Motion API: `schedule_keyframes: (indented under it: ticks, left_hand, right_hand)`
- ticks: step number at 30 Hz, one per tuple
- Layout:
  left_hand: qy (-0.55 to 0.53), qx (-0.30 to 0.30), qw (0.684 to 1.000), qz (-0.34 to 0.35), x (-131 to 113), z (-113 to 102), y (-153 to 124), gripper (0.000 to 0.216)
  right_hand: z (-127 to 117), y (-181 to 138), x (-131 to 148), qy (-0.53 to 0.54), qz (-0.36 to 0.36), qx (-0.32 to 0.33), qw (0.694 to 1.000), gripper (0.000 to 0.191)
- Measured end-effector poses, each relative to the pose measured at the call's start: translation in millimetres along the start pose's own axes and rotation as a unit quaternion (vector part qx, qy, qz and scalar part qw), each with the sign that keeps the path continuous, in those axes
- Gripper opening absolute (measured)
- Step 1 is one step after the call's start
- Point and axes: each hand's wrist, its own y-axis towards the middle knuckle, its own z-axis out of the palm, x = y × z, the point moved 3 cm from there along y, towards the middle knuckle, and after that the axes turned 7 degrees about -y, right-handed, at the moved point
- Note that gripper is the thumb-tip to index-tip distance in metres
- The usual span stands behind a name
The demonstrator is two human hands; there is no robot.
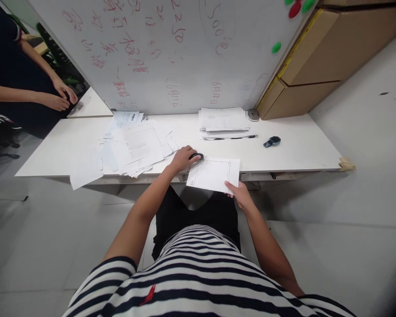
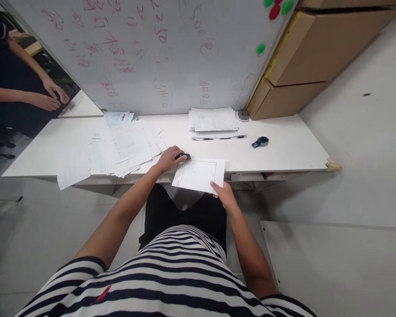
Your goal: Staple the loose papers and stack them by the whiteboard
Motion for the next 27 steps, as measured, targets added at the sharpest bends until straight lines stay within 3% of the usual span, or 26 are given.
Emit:
schedule_keyframes:
  ticks: [6,13,17,27]
  left_hand:
    - [-0.083,0.004,0.994,-0.069,1.0,-10.7,15.9,0.050]
    - [0.033,-0.024,0.994,-0.103,-5.2,5.4,45.4,0.056]
    - [0.040,-0.028,0.992,-0.119,-1.8,14.7,47.2,0.065]
    - [0.044,-0.001,0.990,-0.132,2.5,17.3,48.8,0.060]
  right_hand:
    - [-1.2,0.6,-1.8,0.003,-0.010,0.011,1.000,0.041]
    - [-2.4,-1.9,-2.3,0.003,-0.002,0.008,1.000,0.043]
    - [-2.7,-2.5,-4.3,-0.003,0.007,-0.002,1.000,0.043]
    - [-3.9,-4.7,-2.1,-0.008,0.027,-0.004,1.000,0.043]
